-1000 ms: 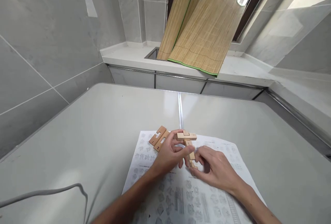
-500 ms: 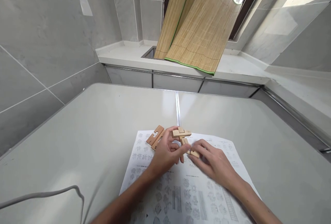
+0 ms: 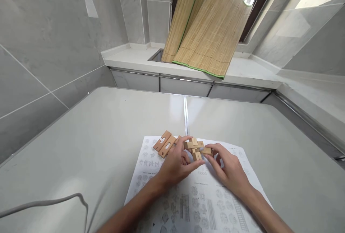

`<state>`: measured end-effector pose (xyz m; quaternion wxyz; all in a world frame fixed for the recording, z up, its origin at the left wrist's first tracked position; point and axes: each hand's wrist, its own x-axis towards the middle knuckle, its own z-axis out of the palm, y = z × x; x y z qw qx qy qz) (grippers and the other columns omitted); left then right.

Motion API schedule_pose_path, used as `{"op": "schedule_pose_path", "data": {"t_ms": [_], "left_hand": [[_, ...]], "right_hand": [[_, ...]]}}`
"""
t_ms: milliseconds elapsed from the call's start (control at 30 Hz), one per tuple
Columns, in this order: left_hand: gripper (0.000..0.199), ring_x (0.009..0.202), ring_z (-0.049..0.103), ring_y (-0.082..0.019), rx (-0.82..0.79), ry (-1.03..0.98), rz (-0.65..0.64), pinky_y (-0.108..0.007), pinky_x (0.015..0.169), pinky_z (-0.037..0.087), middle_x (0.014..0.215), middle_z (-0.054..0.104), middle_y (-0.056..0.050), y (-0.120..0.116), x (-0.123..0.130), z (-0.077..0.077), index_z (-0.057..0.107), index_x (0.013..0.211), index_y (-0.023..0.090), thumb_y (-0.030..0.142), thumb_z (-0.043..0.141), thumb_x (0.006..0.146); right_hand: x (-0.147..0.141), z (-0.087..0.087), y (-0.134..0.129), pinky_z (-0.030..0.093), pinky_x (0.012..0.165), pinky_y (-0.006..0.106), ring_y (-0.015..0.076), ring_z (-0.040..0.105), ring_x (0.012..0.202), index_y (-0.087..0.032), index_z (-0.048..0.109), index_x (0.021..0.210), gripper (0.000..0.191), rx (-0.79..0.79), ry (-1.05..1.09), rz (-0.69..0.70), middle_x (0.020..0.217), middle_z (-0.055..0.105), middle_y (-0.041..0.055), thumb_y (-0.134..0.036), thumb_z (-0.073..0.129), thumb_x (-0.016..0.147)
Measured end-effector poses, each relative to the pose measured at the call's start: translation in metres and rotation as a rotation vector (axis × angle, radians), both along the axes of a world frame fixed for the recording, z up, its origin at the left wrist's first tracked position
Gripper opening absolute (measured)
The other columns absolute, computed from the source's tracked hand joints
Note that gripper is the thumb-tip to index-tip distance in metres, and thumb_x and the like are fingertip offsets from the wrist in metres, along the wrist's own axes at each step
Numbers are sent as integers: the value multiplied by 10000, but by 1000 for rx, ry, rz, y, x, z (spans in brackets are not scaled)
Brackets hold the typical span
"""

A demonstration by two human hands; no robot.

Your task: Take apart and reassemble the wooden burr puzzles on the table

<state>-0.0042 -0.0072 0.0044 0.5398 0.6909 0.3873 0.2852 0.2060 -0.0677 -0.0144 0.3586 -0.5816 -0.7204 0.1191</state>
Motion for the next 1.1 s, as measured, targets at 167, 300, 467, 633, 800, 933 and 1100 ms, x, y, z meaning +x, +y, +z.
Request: {"op": "schedule_pose_path", "data": {"t_ms": [167,300,467,633,800,933,1100], "left_hand": [[712,564,566,-151,59,45,-15,-256,586,410,581,535,101,0,0,-4,465,1412,213,473,791,835],[711,568,571,-162,103,52,-35,-262,575,421,600,554,87,1,-1,-9,476,1419,226,492,787,838],[666,553,575,-163,193,86,-86,-268,572,428,615,570,80,1,-2,-14,509,1402,241,467,792,843],[662,555,568,-156,313,118,-80,-278,605,431,663,594,63,3,-2,-16,551,1381,254,487,817,822],[682,627,595,-178,395,163,-48,-294,662,450,717,613,43,3,-2,-17,568,1355,255,498,853,786],[651,680,616,-190,440,165,-68,-313,699,475,841,660,2,2,-1,-17,561,1353,269,508,830,810],[622,732,613,-179,488,176,-46,-309,663,488,1181,630,-87,2,-2,-16,579,1332,280,510,825,808]], "right_hand": [[-1,0,-2,454,503,260,141,548,593,-257,584,1168,134,52,1,28,872,675,19,-287,513,1058],[-2,-1,-4,468,496,271,148,559,563,-248,574,1180,147,55,0,19,840,692,27,-293,511,1054],[-3,-2,-5,486,497,280,163,617,580,-245,581,1252,221,59,8,50,842,717,29,-283,512,1046],[-3,1,-6,484,505,276,164,594,615,-258,603,1249,218,55,34,89,853,680,33,-255,512,1051],[-2,3,-6,467,501,266,163,585,643,-265,616,1231,207,49,80,96,852,665,28,-240,544,1039],[-3,3,-6,477,516,280,170,588,635,-266,618,1234,217,31,91,141,834,657,27,-237,534,1036],[-4,3,-5,490,536,294,176,589,628,-281,626,1237,228,44,112,139,820,656,24,-240,537,1031]]}}
